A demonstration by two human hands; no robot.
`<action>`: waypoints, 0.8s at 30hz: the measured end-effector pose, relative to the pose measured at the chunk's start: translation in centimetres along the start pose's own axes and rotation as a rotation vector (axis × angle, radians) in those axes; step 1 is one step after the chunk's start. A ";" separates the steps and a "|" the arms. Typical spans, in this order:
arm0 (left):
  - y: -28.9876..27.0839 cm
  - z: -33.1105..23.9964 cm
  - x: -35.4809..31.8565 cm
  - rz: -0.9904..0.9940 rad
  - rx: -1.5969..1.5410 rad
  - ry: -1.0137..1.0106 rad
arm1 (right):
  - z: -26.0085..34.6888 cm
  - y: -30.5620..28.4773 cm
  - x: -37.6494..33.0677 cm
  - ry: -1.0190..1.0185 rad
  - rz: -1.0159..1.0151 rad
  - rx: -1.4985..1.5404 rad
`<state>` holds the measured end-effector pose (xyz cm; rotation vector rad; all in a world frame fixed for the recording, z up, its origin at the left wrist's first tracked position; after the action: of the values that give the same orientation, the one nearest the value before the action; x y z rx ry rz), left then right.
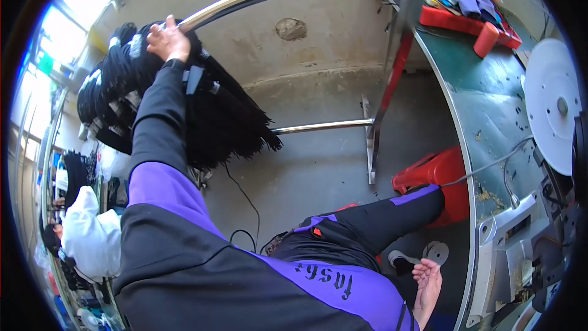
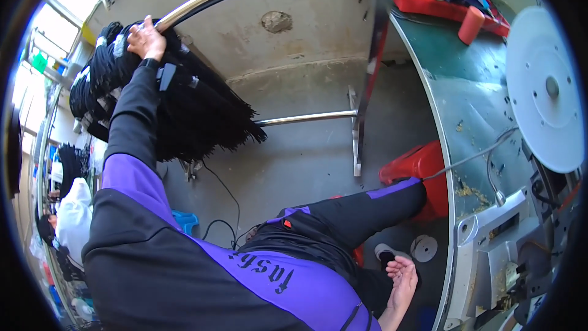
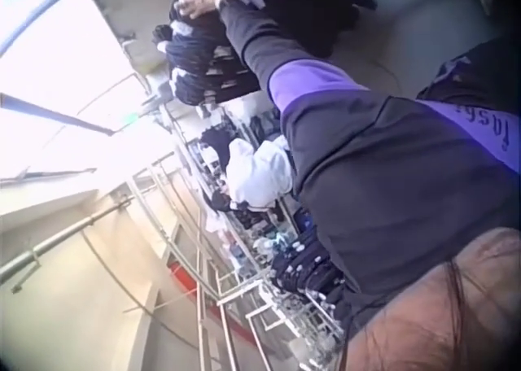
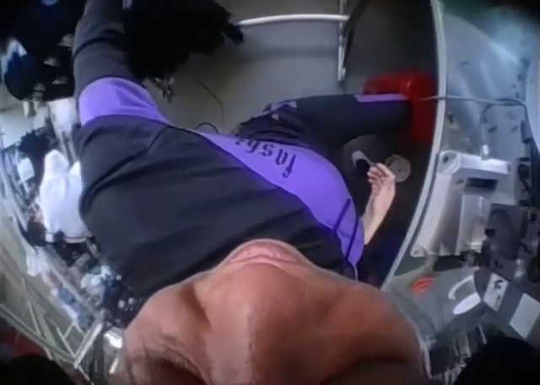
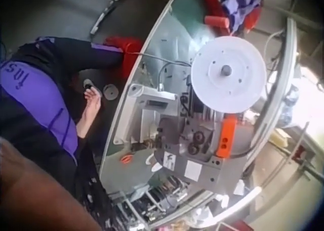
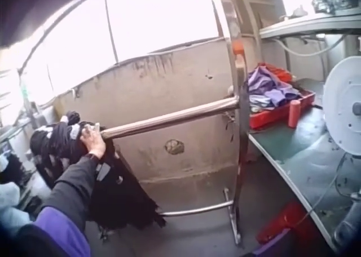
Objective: The person picks up a bundle of cables, feeds the ends of individual cables one at a time into a machine, and trims a cable end with shears. They then hang the bundle on a rack and retrieve a new bundle to repeat the process.
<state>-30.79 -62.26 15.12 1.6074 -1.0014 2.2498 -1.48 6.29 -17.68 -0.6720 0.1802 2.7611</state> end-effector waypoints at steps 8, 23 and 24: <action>-2.2 -1.5 0.7 0.262 -0.236 -0.186 | -11.6 -7.0 -4.7 0.291 -0.377 0.272; 4.2 -1.6 -4.8 0.802 -1.198 -0.808 | -10.6 -5.0 -1.6 0.267 -0.305 0.216; 2.3 -4.6 -5.5 0.917 -1.283 -0.773 | -10.4 -4.8 -1.2 0.268 -0.316 0.224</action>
<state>-33.37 -59.92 8.44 1.3398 -2.9117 0.4928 5.43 8.58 -26.52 -0.9191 0.3973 2.3025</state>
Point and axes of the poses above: each hand's wrist, its own x-axis towards the middle knuckle, its own y-axis out of the palm, z = x × y, the point moved 10 cm from there along x, towards the middle knuckle, and after that the axes turned 4 degrees about -z, right-handed, at the moved point
